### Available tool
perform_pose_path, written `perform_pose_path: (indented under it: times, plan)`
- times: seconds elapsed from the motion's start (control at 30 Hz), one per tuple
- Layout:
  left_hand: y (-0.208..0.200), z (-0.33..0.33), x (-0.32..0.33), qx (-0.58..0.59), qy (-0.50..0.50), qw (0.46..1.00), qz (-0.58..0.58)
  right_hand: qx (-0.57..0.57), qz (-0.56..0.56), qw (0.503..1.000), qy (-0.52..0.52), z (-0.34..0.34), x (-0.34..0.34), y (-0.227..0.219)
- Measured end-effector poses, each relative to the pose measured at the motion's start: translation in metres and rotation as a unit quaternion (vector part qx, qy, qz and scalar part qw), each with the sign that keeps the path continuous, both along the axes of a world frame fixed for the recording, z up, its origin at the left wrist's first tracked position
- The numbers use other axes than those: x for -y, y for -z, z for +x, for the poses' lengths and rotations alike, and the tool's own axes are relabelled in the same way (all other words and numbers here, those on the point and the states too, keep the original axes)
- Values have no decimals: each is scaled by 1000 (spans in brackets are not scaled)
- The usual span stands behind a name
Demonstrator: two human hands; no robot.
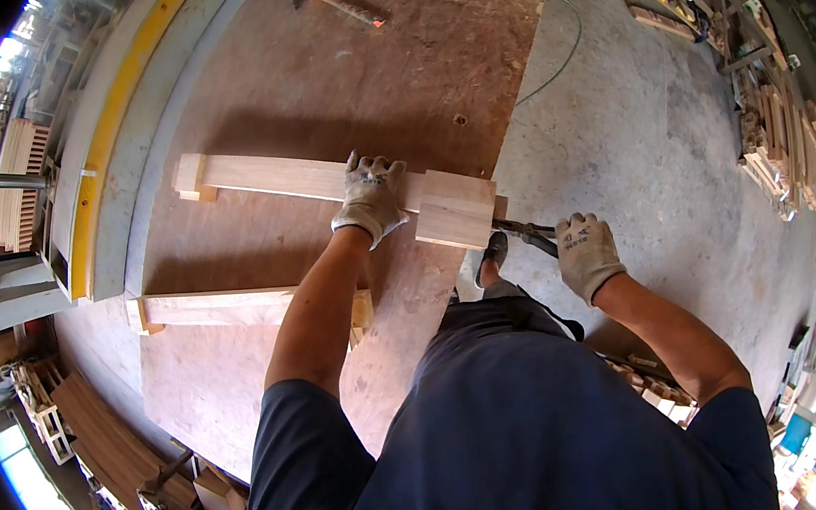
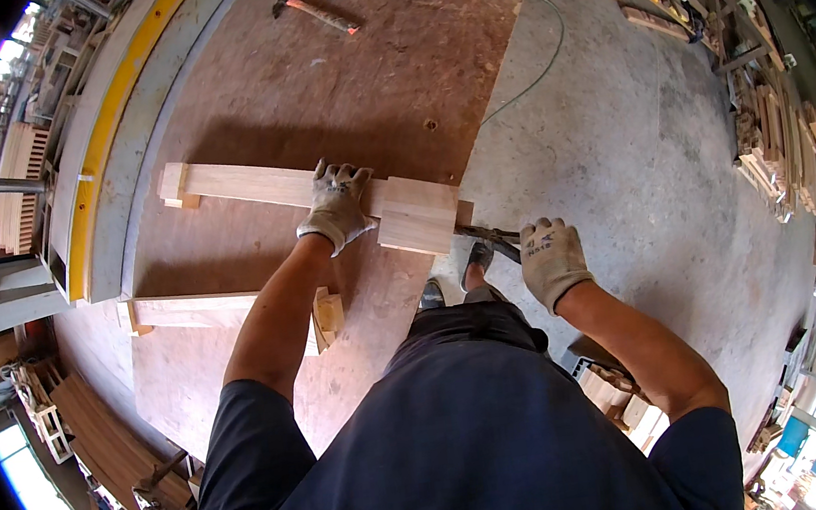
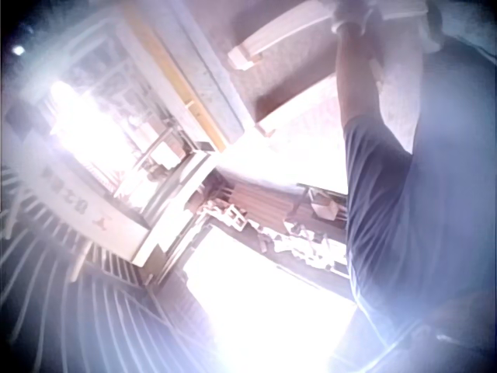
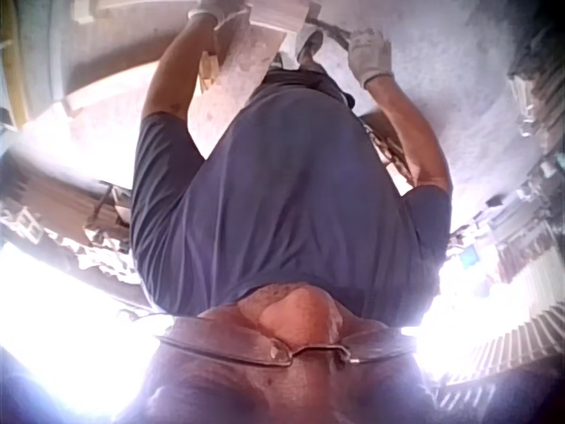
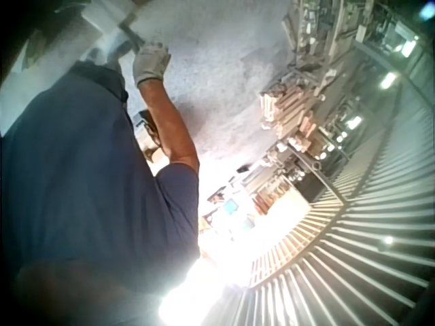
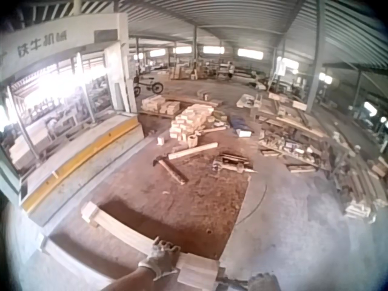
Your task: The person uses pliers to remove nails from wooden frame components on a workbench. They then walk to a pallet and stack the disassembled pieces. The person returns to the workbench, picks up two frame components, and places them on the table before walking away.
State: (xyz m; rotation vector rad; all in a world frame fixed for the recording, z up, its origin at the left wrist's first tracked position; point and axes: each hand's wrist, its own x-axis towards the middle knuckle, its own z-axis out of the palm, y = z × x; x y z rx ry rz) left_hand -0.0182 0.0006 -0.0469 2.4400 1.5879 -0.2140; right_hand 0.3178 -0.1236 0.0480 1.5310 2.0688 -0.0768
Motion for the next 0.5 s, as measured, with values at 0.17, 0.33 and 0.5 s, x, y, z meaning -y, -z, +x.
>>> perform_pose_path:
  times: [0.17, 0.33, 0.5]
  plan:
    - [8, -2, -2, 0, 3, 1000, 8, -131, -168, 963, 166, -2, -7, -11]
    - [10, -2, -1, 4, 4, 1000, 9, -176, -237, 934, 200, -1, -25, -24]
    - [0, 1, -2, 0, -1, 1000, -5, -225, -220, 927, 205, 16, -17, 2]
